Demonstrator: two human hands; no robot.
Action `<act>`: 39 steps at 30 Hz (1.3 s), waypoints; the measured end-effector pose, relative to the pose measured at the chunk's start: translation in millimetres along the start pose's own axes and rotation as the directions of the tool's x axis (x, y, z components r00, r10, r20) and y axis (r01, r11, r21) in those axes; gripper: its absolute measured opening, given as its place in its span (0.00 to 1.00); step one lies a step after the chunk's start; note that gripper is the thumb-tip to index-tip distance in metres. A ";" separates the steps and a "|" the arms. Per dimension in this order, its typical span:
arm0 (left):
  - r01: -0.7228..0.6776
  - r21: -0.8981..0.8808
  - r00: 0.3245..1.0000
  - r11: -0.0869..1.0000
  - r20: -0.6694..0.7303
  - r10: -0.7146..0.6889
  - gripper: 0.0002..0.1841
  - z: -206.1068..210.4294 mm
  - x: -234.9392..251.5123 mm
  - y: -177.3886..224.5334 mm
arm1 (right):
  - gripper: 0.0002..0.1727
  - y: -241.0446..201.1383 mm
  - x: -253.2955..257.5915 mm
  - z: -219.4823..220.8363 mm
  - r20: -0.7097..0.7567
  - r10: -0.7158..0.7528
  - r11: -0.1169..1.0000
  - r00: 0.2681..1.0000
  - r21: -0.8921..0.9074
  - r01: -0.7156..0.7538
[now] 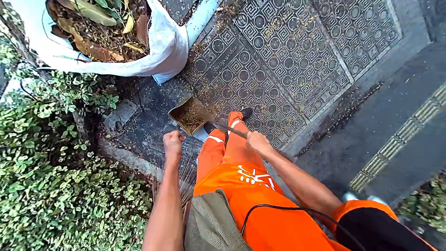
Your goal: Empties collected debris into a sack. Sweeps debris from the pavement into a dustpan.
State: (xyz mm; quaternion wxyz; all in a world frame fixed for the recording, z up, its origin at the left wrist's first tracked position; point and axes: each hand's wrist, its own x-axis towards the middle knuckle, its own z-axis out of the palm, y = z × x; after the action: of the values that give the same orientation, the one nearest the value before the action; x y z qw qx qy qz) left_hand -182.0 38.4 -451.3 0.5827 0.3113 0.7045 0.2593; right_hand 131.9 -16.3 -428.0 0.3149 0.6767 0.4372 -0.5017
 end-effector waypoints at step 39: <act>0.034 0.010 0.999 0.999 0.032 -0.035 0.20 -136.3 22.5 -6.1 | 0.13 95.2 -29.7 -40.1 -0.053 -0.016 0.995 0.998 0.096 0.021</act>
State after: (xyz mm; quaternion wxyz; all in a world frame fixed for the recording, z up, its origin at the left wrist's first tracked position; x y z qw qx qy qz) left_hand -319.7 50.6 -445.2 0.5967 0.3058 0.7017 0.2409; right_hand 231.1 -29.7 -388.8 0.2657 0.7000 0.4269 -0.5072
